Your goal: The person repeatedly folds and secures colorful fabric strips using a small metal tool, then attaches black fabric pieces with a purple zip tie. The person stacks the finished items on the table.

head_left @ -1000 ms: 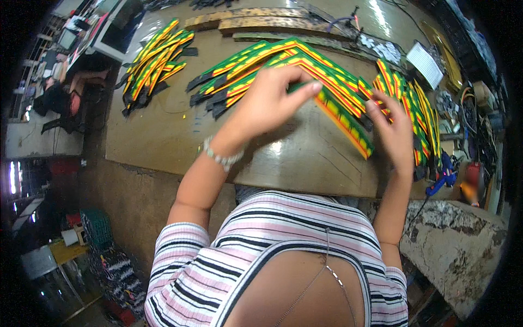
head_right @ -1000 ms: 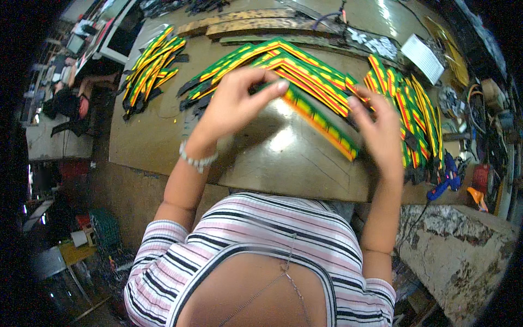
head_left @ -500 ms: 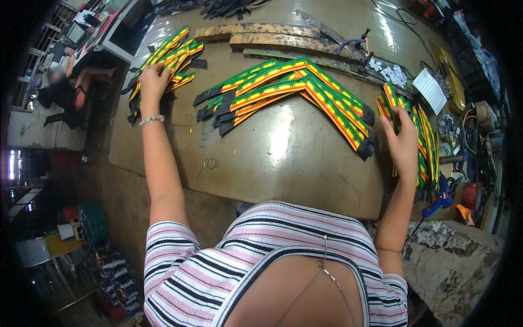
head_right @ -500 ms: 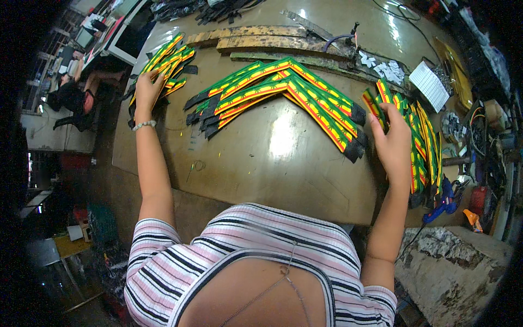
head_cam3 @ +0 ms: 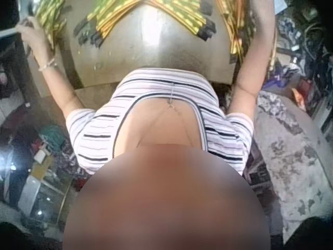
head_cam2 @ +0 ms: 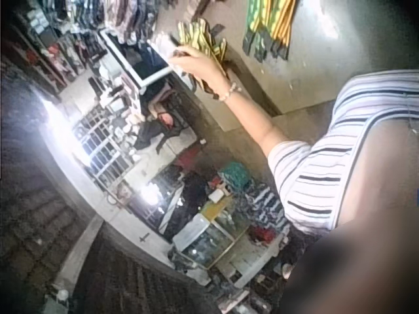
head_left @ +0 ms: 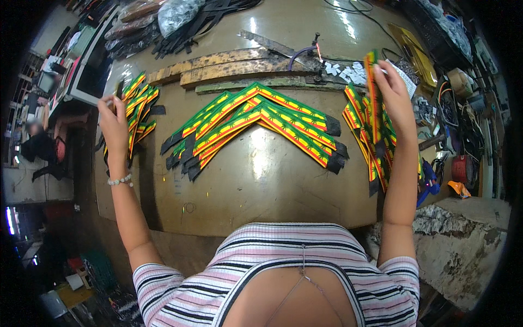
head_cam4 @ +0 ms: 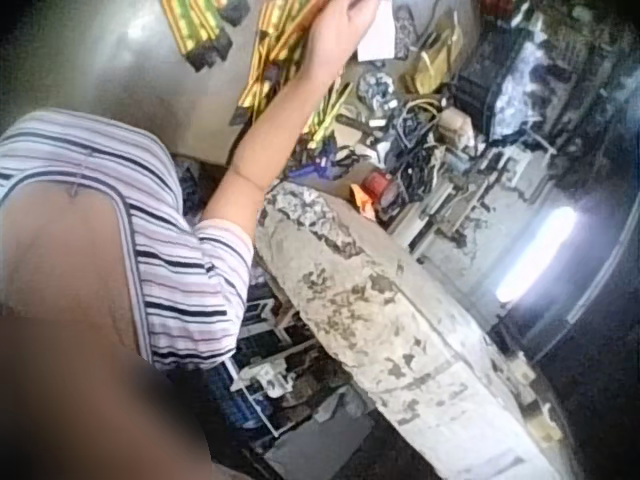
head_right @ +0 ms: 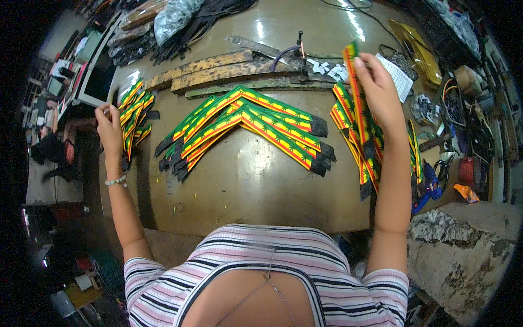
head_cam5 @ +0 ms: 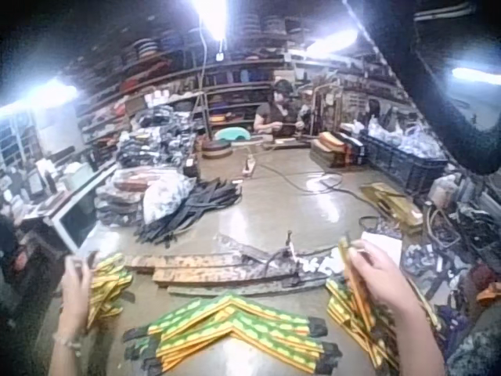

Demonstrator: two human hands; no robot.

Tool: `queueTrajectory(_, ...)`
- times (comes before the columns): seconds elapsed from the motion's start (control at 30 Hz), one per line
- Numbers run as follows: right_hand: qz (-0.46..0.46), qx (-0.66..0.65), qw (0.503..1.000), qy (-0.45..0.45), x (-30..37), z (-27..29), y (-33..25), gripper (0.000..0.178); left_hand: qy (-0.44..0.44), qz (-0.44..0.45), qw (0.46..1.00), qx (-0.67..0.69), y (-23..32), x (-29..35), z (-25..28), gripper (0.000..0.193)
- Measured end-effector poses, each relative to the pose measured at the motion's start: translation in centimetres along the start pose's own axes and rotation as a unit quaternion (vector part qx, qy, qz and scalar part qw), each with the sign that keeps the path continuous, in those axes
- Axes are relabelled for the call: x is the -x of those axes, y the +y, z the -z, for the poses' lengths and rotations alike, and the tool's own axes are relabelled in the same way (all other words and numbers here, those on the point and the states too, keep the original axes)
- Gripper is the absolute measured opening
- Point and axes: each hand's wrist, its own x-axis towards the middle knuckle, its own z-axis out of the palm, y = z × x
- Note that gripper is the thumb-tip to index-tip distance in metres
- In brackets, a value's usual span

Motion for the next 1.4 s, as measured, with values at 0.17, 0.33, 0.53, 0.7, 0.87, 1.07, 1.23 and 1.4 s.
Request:
queueTrajectory(0.17, -0.024, 0.070, 0.994, -0.076, -5.9, -1.1, 1.9, 0.031, -0.122, 0.106, 0.928, 0.335, 11.6, -5.2, -4.1, 0.053)
queueTrajectory(0.33, -0.083, 0.079, 0.990, -0.081, -8.2, -2.7, 4.4, 0.035, -0.332, 0.043, 0.849, 0.410, 22.0, -3.5, -11.1, 0.063)
queueTrajectory(0.53, -0.128, -0.070, 0.984, -0.100, -8.2, -3.2, 6.2, 0.033, -0.485, 0.080, 0.737, 0.463, 25.9, -1.7, -17.2, 0.034)
queueTrajectory(0.7, -0.120, -0.070, 0.983, -0.118, -8.4, -3.9, 6.7, 0.034, -0.429, 0.111, 0.776, 0.449, 26.5, -0.7, -19.5, 0.033)
queueTrajectory(0.87, -0.114, -0.082, 0.981, -0.134, -8.3, -4.1, 7.0, 0.034, -0.412, 0.123, 0.792, 0.433, 27.1, 0.1, -20.4, 0.030)
queueTrajectory(1.07, -0.097, -0.099, 0.980, -0.142, -8.2, -4.2, 6.9, 0.035, -0.403, 0.129, 0.800, 0.425, 27.5, 0.4, -20.6, 0.028)
queueTrajectory(1.23, -0.117, -0.082, 0.980, -0.138, -8.3, -4.0, 7.0, 0.034, -0.403, 0.119, 0.805, 0.419, 27.5, 0.4, -20.5, 0.028)
queueTrajectory(1.4, -0.099, -0.084, 0.982, -0.139, -8.2, -4.1, 7.1, 0.034, -0.406, 0.112, 0.811, 0.406, 27.3, 0.3, -20.6, 0.028)
